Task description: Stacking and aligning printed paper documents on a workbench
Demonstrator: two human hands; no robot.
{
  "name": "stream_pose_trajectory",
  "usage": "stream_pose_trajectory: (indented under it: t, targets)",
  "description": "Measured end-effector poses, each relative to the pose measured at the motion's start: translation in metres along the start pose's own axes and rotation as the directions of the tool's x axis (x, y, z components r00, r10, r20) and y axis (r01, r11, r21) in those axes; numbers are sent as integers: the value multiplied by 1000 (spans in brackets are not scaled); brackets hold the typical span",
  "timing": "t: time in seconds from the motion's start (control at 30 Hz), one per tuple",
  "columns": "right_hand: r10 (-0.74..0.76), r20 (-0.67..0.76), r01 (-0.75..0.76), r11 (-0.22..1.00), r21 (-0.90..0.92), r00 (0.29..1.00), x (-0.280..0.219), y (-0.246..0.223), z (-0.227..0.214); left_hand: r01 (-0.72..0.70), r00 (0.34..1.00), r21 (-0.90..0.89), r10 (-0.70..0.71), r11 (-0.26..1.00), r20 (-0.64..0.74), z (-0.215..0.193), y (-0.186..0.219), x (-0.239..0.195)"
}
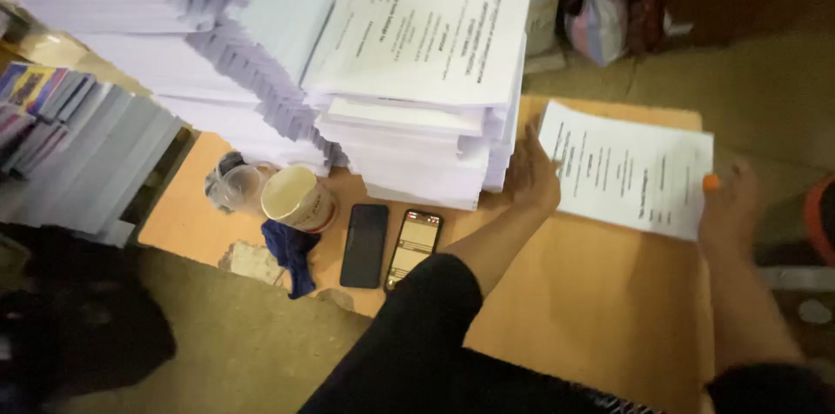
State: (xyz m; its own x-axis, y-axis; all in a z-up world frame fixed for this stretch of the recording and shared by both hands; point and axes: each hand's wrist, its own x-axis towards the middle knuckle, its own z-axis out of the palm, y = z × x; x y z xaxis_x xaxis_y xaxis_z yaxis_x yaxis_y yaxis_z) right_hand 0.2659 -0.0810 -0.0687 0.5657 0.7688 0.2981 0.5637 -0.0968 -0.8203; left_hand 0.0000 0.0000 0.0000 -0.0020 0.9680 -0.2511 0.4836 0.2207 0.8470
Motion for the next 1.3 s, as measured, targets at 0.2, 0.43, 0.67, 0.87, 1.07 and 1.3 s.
stream_pose_trajectory:
  t: [0.2,0.43,0.67,0.87,1.07,1.3]
  targets:
    - [-286,-24,283,926,248,958,-71,-74,-17,-782,623,197,752,591,215,14,-41,-51]
    - [-336,72,287,882,373,939,-81,-138,-8,-791,499,464,859,398,114,-168,34,-62]
    - [-838,401,927,308,-214,371,-30,-294,40,-598,363,652,883,466,-298,-255,21,-52]
    - [-659,752,923,-288,-256,3,36,-333,117,-664,376,589,887,460,-269,-247,-24,-68]
    - [-668,739,978,-196,-64,-86,29,-400,93,-774,291,502,921,385,-258,-253,-35,-58]
    - [-469,879,986,-82,-145,90,4,-407,100,-759,374,444,877,476,-300,-254,-37,-65]
